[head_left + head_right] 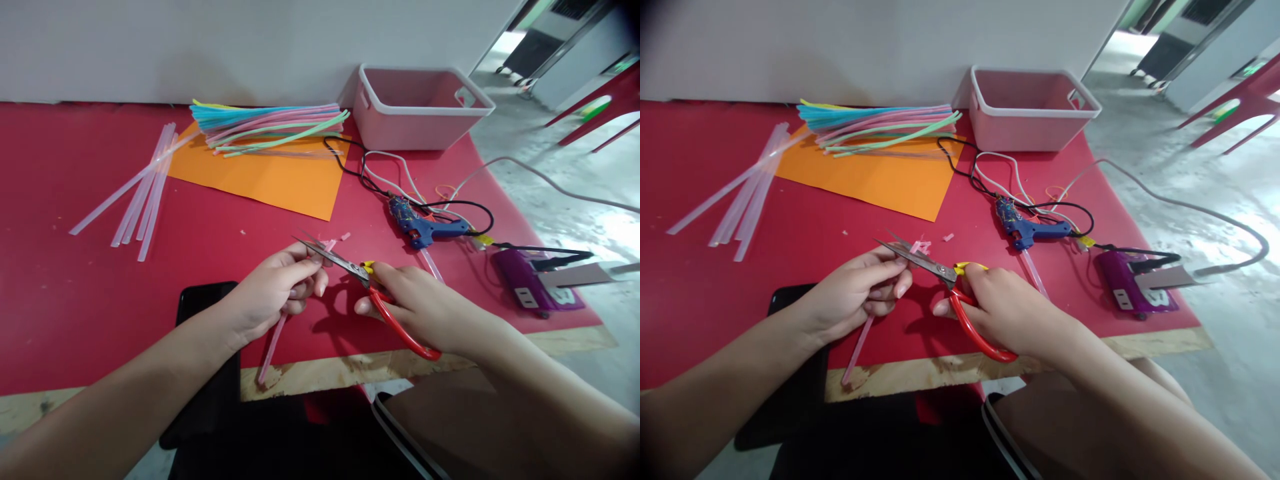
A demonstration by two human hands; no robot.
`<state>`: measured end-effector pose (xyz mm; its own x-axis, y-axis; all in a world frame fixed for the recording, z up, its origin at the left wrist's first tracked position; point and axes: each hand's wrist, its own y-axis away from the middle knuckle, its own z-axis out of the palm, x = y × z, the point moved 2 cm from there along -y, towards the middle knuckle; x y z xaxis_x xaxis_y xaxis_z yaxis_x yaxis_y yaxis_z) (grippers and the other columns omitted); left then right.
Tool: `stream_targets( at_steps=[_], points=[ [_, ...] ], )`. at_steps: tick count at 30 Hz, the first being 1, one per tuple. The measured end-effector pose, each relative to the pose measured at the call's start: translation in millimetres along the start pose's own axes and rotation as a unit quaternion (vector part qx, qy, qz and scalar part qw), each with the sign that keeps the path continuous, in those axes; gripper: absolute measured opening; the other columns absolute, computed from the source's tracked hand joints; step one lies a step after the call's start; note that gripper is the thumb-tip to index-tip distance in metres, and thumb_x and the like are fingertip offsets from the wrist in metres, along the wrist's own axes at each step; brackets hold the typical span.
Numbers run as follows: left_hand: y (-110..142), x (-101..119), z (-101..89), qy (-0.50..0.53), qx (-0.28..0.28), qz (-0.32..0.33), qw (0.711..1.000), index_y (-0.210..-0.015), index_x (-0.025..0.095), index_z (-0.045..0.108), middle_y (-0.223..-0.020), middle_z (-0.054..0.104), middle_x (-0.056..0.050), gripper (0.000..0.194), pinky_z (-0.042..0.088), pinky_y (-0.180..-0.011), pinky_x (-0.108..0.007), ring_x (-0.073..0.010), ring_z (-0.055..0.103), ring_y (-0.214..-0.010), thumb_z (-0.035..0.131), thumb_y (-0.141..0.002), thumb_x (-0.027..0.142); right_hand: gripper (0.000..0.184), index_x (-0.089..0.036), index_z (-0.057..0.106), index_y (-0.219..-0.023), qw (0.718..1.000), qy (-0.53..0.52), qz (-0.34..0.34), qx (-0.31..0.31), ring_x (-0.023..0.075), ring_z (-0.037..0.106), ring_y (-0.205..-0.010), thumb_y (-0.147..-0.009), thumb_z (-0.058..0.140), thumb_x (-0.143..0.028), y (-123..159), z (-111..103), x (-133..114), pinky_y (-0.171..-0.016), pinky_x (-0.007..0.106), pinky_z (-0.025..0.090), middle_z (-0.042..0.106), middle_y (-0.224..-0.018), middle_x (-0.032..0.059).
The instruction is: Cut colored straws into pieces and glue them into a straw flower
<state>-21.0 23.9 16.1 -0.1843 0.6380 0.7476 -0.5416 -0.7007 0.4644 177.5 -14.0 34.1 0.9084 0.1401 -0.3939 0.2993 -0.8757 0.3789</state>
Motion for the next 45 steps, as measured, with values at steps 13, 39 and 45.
stream_targets(
  at_steps=[13,39,45],
  points=[
    [0.9,-0.2,-2.2,0.002,0.003,0.006,1.000,-0.083,0.022,0.049,-0.056,0.052,0.004,0.012,0.013,-0.037,-0.012,-0.0029,0.019,-0.039,0.048,-0.094,0.026,0.040,-0.022,0.040,-0.088,1.000,0.006,0.001,0.019,0.0180,0.054,-0.063,-0.090,0.042,-0.062,0.9,0.6,0.7,-0.057,0.026,0.034,0.057,-0.074,0.0013],
    [-1.0,-5.4,-2.9,-0.044,0.052,0.032,0.997,-0.081,0.015,0.058,-0.065,0.060,-0.001,0.008,0.032,-0.046,-0.018,-0.0056,0.041,-0.050,0.057,-0.082,0.022,0.036,-0.021,0.043,-0.087,0.999,0.041,-0.003,0.034,0.0229,0.060,-0.067,-0.093,0.040,-0.057,-1.9,7.2,-1.7,-0.057,0.028,0.029,0.062,-0.076,0.0042],
    [1.5,-5.5,-3.8,-0.064,0.060,0.028,0.996,-0.088,0.017,0.059,-0.071,0.064,-0.001,0.011,0.041,-0.057,-0.022,-0.0079,0.052,-0.056,0.061,-0.081,0.024,0.032,-0.021,0.046,-0.088,0.999,0.027,-0.007,0.041,0.0239,0.062,-0.070,-0.094,0.040,-0.053,-0.6,8.6,-0.1,-0.058,0.028,0.028,0.063,-0.077,0.0049]
  ],
)
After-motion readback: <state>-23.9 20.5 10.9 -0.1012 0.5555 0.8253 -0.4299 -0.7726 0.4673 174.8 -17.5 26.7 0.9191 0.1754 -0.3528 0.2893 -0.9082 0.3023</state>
